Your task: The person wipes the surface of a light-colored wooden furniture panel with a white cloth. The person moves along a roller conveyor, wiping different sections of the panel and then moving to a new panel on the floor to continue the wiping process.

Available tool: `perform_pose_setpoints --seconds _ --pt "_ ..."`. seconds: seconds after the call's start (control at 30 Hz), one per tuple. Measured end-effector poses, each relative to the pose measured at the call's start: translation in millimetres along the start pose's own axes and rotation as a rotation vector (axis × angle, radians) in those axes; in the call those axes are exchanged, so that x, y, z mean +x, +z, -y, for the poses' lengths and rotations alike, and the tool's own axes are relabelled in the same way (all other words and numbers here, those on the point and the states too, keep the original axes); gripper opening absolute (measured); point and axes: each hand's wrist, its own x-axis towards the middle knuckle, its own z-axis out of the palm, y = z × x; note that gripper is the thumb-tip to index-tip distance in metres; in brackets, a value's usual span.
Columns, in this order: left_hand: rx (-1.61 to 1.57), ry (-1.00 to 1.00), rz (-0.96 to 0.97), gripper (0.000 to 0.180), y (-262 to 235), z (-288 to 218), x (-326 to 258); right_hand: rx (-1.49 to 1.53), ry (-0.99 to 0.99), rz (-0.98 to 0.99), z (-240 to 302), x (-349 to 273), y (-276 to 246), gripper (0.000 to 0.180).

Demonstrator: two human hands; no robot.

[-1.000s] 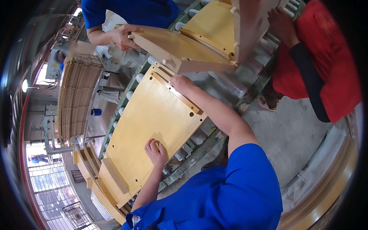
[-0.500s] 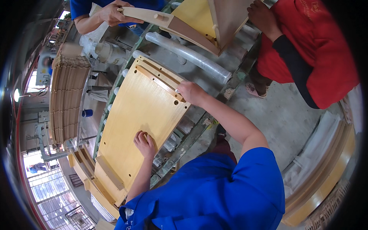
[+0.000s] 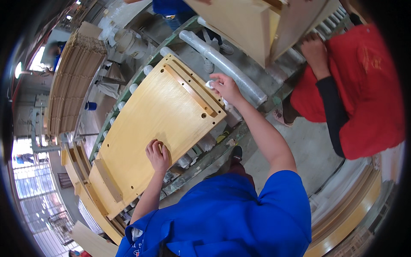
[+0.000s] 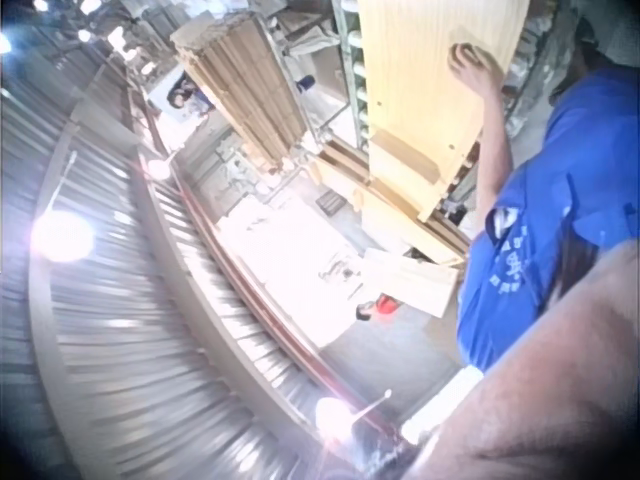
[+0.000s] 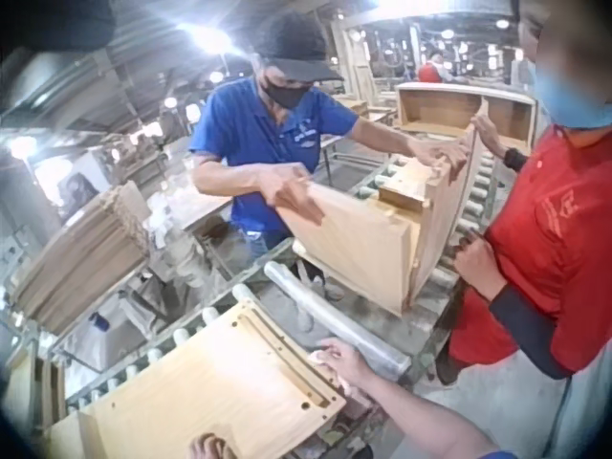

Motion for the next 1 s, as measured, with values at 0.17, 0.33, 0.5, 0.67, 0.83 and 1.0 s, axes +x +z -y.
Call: perform_pose_setpoints --seconds 0.17,0.33,0.5,0.67,0.83,1.0 --pt "-0.018 -0.050 0.006 0.016 -5.9 -0.2 0.3 0.283 0.083 0.013 4.5 60.1 33.9 0.011" --pt "-0.050 -0.094 0.018 0.019 -9.2 -1.5 4.3 0.299 0.111 0.076 -7.4 111.0 62.1 0.011" --pt "-0.046 -0.116 0.011 0.022 -8.4 3.4 2.9 0.082 0.073 0.098 -7.6 159.6 97.0 0.013" --pt "-0.072 -0.088 0.005 0.024 -10.0 3.6 8.9 -0.208 -0.061 0.038 -6.4 197.8 116.5 0.019" --pt "-0.078 -0.107 0.003 0.025 -11.3 5.7 6.0 -0.329 -0.054 0.026 -6.5 204.3 143.4 0.020" --pt "-0.075 -0.111 0.015 0.026 -12.9 6.1 6.7 -0.437 -0.090 -0.013 -6.7 208.4 145.6 0.021"
